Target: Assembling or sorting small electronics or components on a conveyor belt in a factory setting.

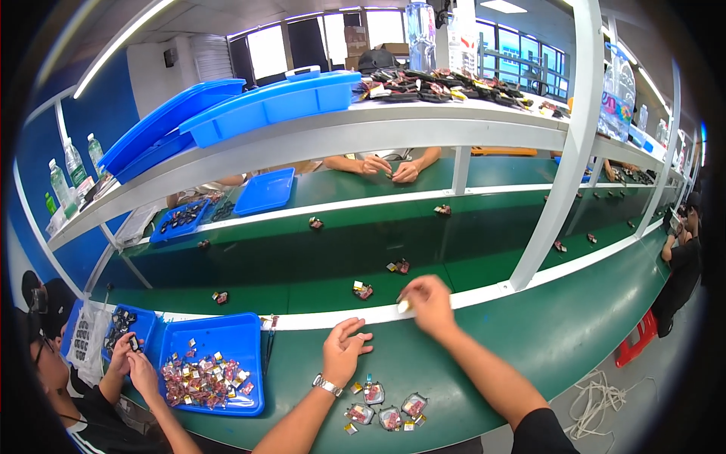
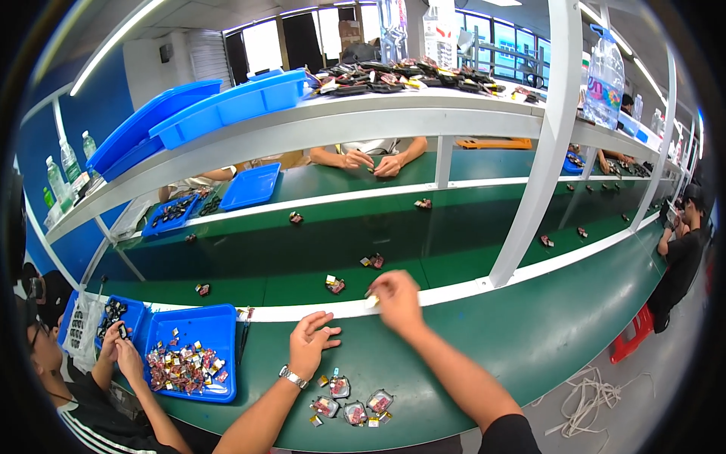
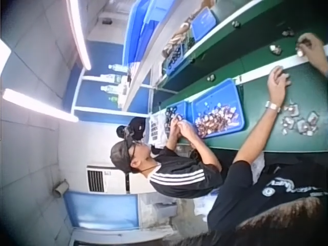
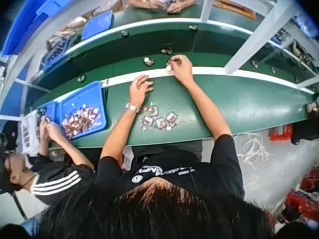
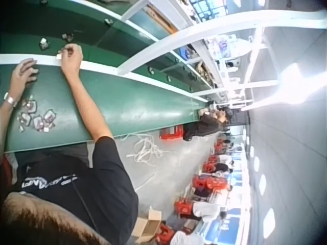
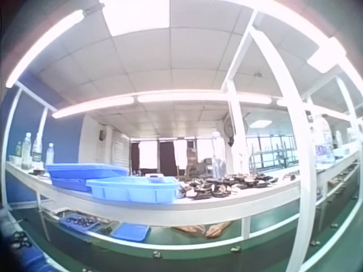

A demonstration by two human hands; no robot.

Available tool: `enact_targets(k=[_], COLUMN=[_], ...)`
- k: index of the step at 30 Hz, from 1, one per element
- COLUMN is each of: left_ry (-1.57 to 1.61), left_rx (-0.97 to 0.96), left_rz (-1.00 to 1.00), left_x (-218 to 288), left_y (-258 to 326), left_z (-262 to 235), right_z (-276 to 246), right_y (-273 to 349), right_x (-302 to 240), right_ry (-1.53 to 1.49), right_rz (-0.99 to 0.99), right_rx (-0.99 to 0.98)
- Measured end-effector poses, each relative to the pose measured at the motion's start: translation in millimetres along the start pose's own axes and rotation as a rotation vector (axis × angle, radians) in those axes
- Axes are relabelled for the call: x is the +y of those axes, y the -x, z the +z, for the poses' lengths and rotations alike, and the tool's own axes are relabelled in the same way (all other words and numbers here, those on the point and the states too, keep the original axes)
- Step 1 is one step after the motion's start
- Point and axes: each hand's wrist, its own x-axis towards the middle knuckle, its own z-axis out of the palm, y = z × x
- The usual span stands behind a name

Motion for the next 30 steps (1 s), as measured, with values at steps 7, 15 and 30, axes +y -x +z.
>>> enact_targets(k=[7,15,30], left_ry=[-0.139,-0.148,0.150], left_rx=[-0.071,-0.086,-0.434], left_rz=[0.004,-0.049,-0.375], left_x=[-10,-9,12], left_y=[-2,-3,-3], left_z=[-5,-5,-16], right_z=[-47,-7,-20], right_y=[-81,-94,42], right_x=[57,40,-74], right_ry=[1.060,0.872,0.310], right_rz=[0.029,0.060,-0.266], right_rx=[0.048,-0.308,-0.746])
